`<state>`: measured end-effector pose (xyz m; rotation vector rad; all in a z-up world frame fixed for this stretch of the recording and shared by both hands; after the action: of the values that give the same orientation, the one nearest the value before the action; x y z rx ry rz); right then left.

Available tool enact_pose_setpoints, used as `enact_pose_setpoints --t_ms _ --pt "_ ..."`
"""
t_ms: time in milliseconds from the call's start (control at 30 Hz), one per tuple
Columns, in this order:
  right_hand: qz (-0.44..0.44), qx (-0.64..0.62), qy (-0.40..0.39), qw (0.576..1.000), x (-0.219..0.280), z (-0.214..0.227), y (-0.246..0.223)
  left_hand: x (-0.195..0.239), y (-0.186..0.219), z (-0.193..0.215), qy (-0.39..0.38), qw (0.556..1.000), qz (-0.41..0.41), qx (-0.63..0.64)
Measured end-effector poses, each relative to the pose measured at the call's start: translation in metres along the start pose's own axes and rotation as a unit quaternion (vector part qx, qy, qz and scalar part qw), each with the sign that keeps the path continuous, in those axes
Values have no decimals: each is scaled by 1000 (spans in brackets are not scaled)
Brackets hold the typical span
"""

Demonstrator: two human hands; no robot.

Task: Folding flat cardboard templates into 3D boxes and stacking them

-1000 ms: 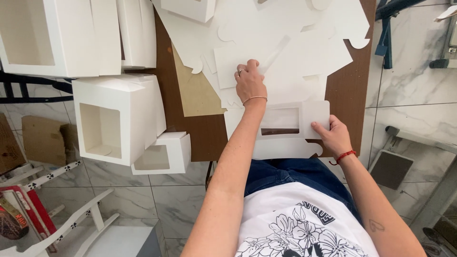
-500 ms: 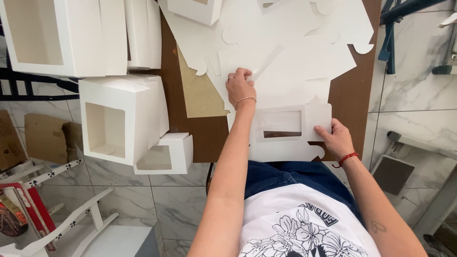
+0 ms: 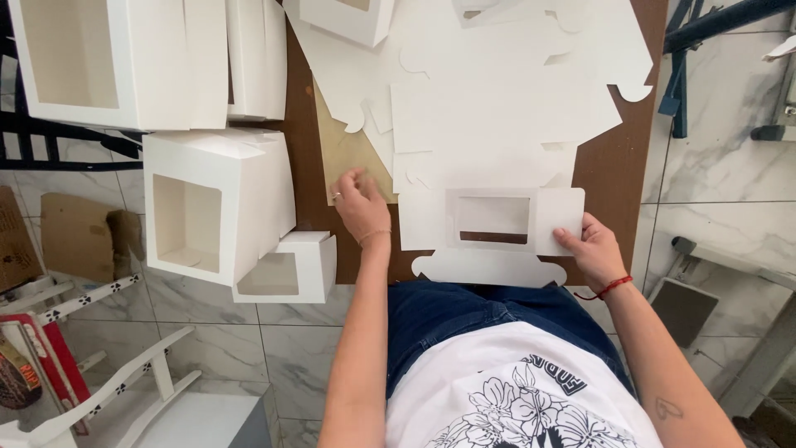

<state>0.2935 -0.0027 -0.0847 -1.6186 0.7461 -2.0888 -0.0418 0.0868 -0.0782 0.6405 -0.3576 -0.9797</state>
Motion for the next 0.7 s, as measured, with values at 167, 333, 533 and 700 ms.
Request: enact_pose_setpoints --t_ms 167,333,533,700 --pt "-80 -146 -64 984 9 13 -15 48 11 10 -191 952 185 153" --pt "-52 -87 -44 994 14 14 -30 72 11 1 -321 877 250 257" --pt "185 98 73 975 32 -33 -55 88 44 -10 -242 968 31 53" --pt "154 319 -90 931 5 -86 -8 137 39 -69 -343 899 -269 -37"
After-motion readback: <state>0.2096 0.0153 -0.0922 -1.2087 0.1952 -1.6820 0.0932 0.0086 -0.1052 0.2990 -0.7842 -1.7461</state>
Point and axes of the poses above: each hand's wrist, its own x-axis away from the middle knuckle, its own z-axis out of the back of the hand, y = z × x, the point moved 4 cm from there along -x, towards the middle knuckle, and after that the axes turned 5 degrees about -z, right-handed, at the moved point
